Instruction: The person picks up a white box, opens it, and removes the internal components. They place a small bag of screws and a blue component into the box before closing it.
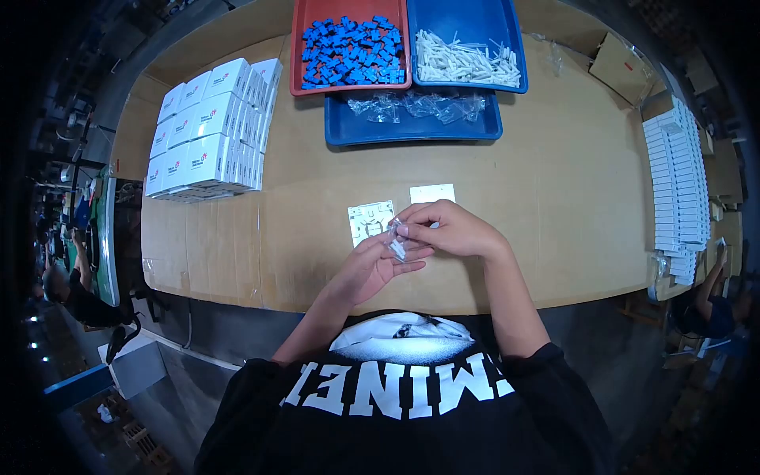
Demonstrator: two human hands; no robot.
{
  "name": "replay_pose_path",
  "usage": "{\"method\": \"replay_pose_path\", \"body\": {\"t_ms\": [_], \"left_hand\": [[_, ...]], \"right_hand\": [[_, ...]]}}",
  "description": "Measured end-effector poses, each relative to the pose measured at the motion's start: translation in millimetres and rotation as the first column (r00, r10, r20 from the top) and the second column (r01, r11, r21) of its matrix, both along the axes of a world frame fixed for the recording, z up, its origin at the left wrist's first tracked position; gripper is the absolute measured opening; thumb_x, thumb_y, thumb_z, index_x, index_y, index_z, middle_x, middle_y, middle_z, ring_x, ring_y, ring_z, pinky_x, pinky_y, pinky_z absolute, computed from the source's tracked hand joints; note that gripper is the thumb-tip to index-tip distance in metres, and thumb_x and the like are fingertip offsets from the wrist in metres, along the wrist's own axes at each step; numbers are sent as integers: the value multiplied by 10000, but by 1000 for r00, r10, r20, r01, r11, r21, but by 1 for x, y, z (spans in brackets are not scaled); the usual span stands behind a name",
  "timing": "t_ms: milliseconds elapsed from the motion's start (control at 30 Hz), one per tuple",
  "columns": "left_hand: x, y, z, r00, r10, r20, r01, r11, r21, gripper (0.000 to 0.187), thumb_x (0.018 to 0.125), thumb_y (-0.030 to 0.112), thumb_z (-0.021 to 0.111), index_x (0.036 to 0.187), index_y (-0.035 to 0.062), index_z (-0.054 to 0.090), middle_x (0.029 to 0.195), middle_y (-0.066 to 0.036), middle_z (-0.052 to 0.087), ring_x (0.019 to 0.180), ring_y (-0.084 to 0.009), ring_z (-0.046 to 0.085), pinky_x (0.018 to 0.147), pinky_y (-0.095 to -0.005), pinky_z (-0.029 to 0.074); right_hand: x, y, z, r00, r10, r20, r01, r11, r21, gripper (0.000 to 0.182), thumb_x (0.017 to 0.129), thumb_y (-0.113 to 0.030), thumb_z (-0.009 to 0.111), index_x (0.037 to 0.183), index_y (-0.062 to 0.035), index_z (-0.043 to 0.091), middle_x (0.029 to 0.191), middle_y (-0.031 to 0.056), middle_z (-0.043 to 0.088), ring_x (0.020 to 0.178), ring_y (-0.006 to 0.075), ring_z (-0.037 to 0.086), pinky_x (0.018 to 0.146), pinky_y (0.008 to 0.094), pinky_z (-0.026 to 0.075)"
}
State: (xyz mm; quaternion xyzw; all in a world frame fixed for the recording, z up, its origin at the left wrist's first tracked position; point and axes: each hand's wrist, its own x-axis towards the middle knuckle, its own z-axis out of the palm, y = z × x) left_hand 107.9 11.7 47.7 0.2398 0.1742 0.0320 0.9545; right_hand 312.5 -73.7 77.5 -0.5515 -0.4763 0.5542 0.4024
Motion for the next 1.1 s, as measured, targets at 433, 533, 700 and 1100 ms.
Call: {"method": "replay_pose_path", "body": {"t_ms": [433,533,700,1100], "left_hand": [[-1,-3,-19,994,44,-97,-43,999,13,388,1140,305,341,1324,35,549,1228,-132,658,1065,-267,701,952,-422,564],[-2,-2,-16,994,56,-90,-57,998,-11,390,1141,311,342,1327,38,549,1230,-134,659,1062,-264,700,956,-423,561],[-2,-1,-13,997,63,-45,-65,996,-64,391,1141,313,347,1332,36,546,1222,-134,666,1062,-262,699,965,-423,561],[-2,0,-11,994,20,-109,-23,999,-24,462,1134,317,376,1452,1,489,1291,-141,644,1110,-235,655,995,-386,519]], "right_hand": [[-10,1,8,995,89,-36,-91,993,-75,344,1070,-265,580,1179,31,716,1118,114,735,956,171,665,874,311,525],[-6,0,-6,999,15,-33,-14,1000,19,360,1079,-278,562,1184,30,714,1101,108,734,941,161,656,867,310,524],[-5,1,3,999,16,-36,-18,999,-47,371,1094,-242,530,1071,78,718,1183,111,719,992,153,649,911,312,522],[30,10,7,998,-62,26,59,993,98,342,1072,-278,570,1147,11,736,1010,88,752,936,139,657,856,319,526]]}}
